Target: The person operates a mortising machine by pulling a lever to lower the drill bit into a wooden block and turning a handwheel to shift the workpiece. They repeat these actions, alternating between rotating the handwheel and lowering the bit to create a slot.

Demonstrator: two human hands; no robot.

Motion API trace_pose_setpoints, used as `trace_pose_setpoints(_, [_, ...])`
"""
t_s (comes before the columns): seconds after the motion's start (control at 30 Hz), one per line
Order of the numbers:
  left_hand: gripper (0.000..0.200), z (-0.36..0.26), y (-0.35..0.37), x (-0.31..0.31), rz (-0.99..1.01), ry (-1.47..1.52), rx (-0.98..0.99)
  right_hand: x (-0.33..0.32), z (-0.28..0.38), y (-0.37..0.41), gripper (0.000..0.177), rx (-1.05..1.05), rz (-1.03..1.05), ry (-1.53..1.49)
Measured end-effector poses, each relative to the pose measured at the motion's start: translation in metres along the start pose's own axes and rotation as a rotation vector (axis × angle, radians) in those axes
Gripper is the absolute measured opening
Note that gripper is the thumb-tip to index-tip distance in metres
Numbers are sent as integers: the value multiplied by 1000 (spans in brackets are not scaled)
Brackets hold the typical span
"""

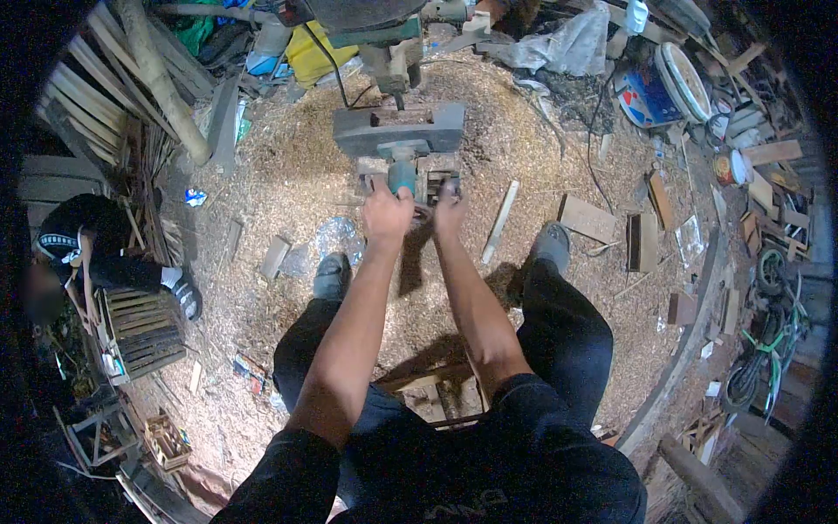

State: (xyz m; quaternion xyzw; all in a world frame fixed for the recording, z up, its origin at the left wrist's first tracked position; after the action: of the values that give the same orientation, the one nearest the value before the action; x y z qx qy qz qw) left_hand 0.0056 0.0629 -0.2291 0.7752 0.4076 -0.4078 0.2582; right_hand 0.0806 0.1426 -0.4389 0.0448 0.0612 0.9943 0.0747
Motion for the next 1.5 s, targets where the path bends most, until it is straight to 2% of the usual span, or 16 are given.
trace_pose_setpoints(0.1, [46, -7, 2, -11, 78, 20, -21, -26, 25, -15, 52, 661, 189, -352])
trace_pose_setpoints(0.23, [45, -8, 2, -10, 75, -15, -35, -16, 24, -17, 55, -327, 172, 340])
trace_pose_setpoints(0.33, [45, -6, 2, -9, 75, -9, -28, -18, 43, -12, 52, 487, 186, -143])
trace_pose_setpoints(0.37, [45, -5, 1, -7, 69, -8, -25, -13, 86, 1, 52, 513, 167, 134])
trace_pose_setpoints(0.47, [44, -4, 0, -6, 37, 4, -6, 0, 64, 12, 59, -11, 111, 122])
trace_pose_setpoints(0.5, [44, -3, 1, -6, 27, 8, 0, -10, 82, 12, 56, 269, 145, 223])
trace_pose_setpoints(0.6, [44, -3, 0, -5, 42, -17, -1, -15, 71, 5, 61, 572, 113, -290])
trace_pose_setpoints(0.63, [45, -3, 0, -5, 51, -14, -9, -9, 64, 1, 58, 36, 131, -3])
trace_pose_setpoints(0.77, [46, -3, 0, -9, 70, -23, -22, -21, 89, 7, 55, 586, 56, -205])
trace_pose_setpoints(0.87, [44, 11, 5, -7, -29, 209, 8, -43, -30, -38, 57, 194, 37, 597])
trace_pose_setpoints(0.9, [43, 22, 4, -2, -86, 326, 25, -39, 3, -18, 56, -78, -132, 623])
trace_pose_setpoints(1.0, [43, 56, 3, 23, -17, 686, -212, -27, 77, 24, 46, -495, -9, 238])
trace_pose_setpoints(1.03, [45, 55, 1, 17, 67, 669, -238, -22, 147, 59, 39, -200, 142, 157])
trace_pose_setpoints(1.13, [48, 39, 8, -9, 170, 569, -374, -3, 160, 86, 40, -254, 306, 186])
trace_pose_setpoints(1.17, [51, 49, 5, 11, -41, 441, -298, 2, 157, 89, 37, -229, 268, 251])
trace_pose_setpoints(1.5, [60, 61, -10, 3, 343, 342, -292, -6, 148, 59, 35, -268, 514, 327])
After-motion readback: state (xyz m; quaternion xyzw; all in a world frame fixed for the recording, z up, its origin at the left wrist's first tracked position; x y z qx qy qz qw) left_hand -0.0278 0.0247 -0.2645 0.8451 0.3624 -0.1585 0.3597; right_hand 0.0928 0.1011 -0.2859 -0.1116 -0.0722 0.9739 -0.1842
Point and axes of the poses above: each hand's wrist, its own y-axis away from the middle knuckle, its own x-axis out of the palm, z = x × y, the point moved 1 cm from there along -y, towards the middle knuckle, and after that the axes turned 5 degrees about -x, right-handed, at the moved point
